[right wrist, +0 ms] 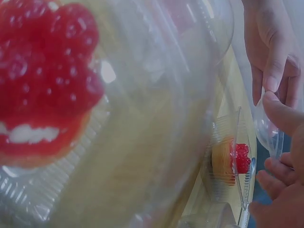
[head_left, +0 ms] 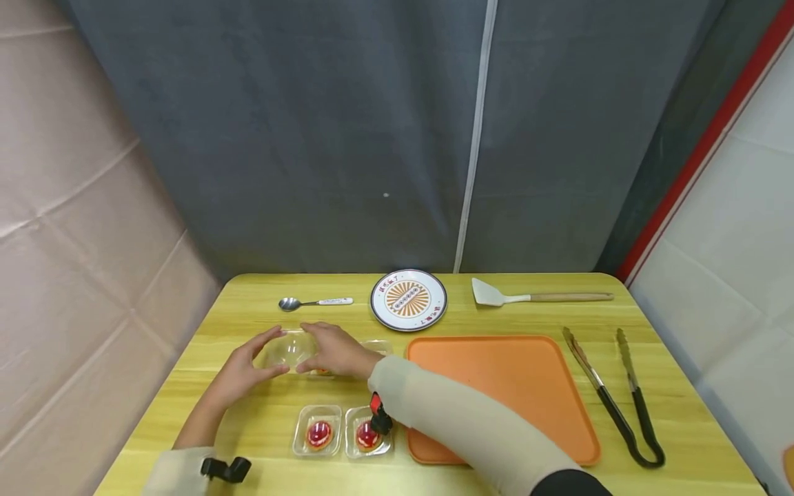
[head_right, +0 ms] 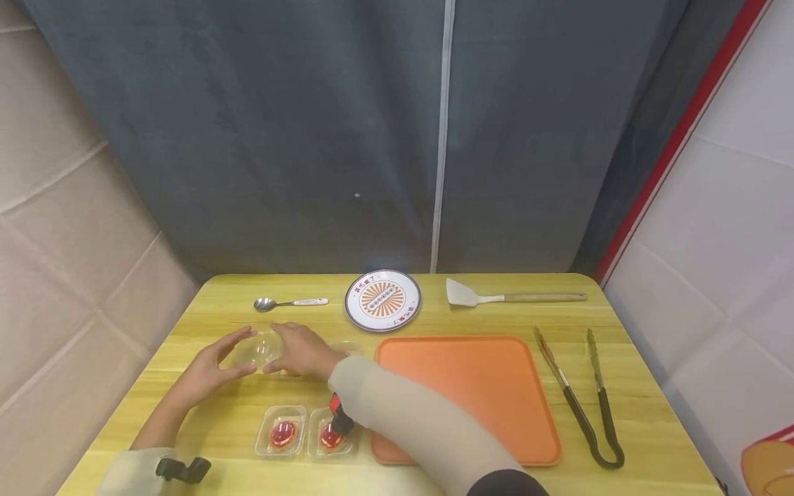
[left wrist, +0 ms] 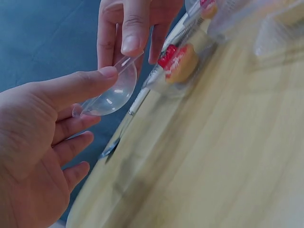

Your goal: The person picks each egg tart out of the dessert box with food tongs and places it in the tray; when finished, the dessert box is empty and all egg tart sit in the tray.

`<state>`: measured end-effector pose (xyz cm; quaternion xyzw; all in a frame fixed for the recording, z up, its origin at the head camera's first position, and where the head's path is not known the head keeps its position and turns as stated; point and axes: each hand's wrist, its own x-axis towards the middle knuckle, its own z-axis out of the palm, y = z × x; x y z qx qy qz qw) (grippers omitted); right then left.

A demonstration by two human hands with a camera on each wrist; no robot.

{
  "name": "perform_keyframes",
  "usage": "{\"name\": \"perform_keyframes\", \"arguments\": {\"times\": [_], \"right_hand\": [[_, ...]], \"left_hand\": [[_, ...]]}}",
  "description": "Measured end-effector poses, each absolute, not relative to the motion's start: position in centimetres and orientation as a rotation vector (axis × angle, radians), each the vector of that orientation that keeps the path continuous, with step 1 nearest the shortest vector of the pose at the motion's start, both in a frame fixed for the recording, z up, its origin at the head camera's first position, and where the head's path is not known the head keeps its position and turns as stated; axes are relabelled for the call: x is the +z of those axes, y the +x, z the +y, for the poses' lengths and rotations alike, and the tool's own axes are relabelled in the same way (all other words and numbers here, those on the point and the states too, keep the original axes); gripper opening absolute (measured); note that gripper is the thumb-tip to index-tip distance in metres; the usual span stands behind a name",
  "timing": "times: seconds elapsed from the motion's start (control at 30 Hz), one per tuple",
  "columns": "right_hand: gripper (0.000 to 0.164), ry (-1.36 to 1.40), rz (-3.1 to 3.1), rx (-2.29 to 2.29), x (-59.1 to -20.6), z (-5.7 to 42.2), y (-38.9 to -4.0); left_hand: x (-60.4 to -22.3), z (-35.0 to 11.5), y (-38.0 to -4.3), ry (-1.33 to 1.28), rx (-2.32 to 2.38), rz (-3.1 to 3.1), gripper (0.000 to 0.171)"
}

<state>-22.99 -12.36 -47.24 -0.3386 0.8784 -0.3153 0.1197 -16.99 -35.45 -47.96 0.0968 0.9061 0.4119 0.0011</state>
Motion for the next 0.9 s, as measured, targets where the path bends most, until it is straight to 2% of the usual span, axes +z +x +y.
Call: {"name": "perform_keyframes", "arguments": {"times": [0.47, 0.9], "right_hand": [[0.088, -0.97, 2.521, -0.826, -47.5, -12.6, -23.2], [0.086, -0.963, 2.527, -0.693, -47.4, -12.7, -22.8]], "left_hand": [[-49.7, -36.7, -17.5, 0.241, 1.3, 2.787, 0.084], [-50.7, -37.5, -17.5, 0.225, 1.289, 2.756, 0.078]]}}
